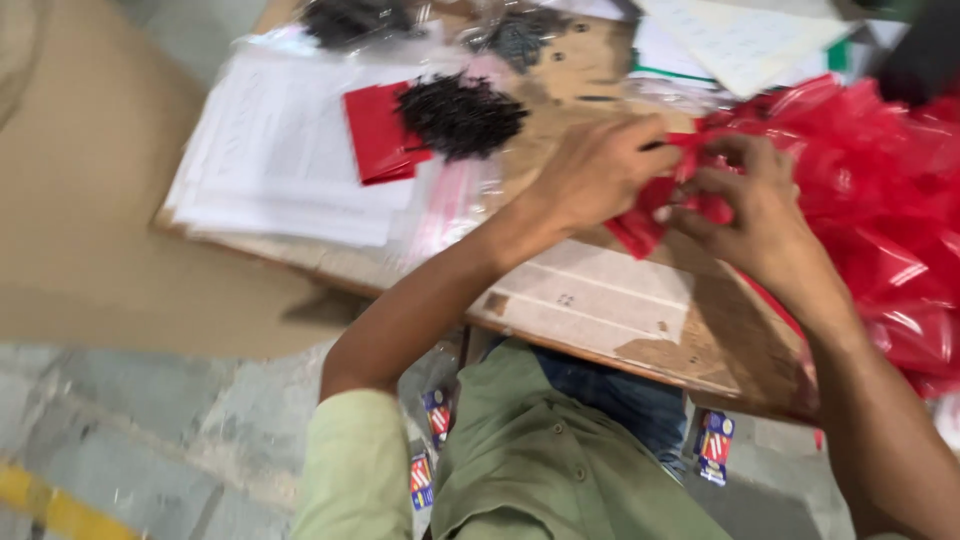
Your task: The person counts black pins from a pile into their hand, then folds a red plastic bag into a bow shape and ties it with a red ribbon. They pull the ribbon tight, trim the ends with scissors, and set the finished bow on the table.
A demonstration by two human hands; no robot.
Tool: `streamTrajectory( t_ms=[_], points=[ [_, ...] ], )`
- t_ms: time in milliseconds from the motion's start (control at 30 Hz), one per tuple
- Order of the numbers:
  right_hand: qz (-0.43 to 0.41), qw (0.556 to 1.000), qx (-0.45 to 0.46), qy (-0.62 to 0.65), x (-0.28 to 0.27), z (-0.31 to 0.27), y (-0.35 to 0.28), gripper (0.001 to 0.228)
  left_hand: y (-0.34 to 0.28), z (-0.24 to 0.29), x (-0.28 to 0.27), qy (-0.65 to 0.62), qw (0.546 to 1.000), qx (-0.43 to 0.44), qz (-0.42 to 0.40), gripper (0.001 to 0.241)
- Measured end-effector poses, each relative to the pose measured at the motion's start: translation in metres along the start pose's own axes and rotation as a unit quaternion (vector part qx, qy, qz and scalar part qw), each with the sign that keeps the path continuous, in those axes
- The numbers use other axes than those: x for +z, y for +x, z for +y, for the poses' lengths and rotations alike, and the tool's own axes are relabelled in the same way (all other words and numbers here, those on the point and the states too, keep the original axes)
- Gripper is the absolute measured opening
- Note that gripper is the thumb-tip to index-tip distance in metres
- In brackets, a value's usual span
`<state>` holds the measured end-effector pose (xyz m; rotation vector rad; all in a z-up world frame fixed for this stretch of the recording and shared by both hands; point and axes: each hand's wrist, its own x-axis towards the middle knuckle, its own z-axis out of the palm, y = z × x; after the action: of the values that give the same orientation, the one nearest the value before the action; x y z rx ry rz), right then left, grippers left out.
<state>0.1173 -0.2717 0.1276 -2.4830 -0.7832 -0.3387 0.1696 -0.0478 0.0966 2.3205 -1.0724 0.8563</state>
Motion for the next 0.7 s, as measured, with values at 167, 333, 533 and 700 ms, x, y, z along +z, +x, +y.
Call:
streamTrajectory(
  t_ms=[167, 333, 533, 700],
  points=[
    [-0.044, 0.997, 0.062, 0.033, -0.003, -0.014, 0.015, 0.043, -0.004, -0.014, 0.029, 0.051, 0.998, 0.025, 0.003, 0.023],
    [-0.087, 0.995, -0.017, -0.044, 0.014, 0.004, 0.035, 0.058, -0.015, -0.005, 0.001, 0.029, 0.998, 0.023, -0.055, 0.020],
    [-0.135, 0.990, -0.019, -0.019, -0.002, 0.001, 0.035, 0.040, -0.014, -0.001, -0.045, -0.019, 0.991, 0.000, -0.130, 0.020],
    [-0.128, 0.991, -0.025, 0.003, -0.022, -0.034, 0.031, 0.031, -0.003, -0.014, -0.066, 0.111, 0.974, -0.007, -0.198, 0.035]
  ],
)
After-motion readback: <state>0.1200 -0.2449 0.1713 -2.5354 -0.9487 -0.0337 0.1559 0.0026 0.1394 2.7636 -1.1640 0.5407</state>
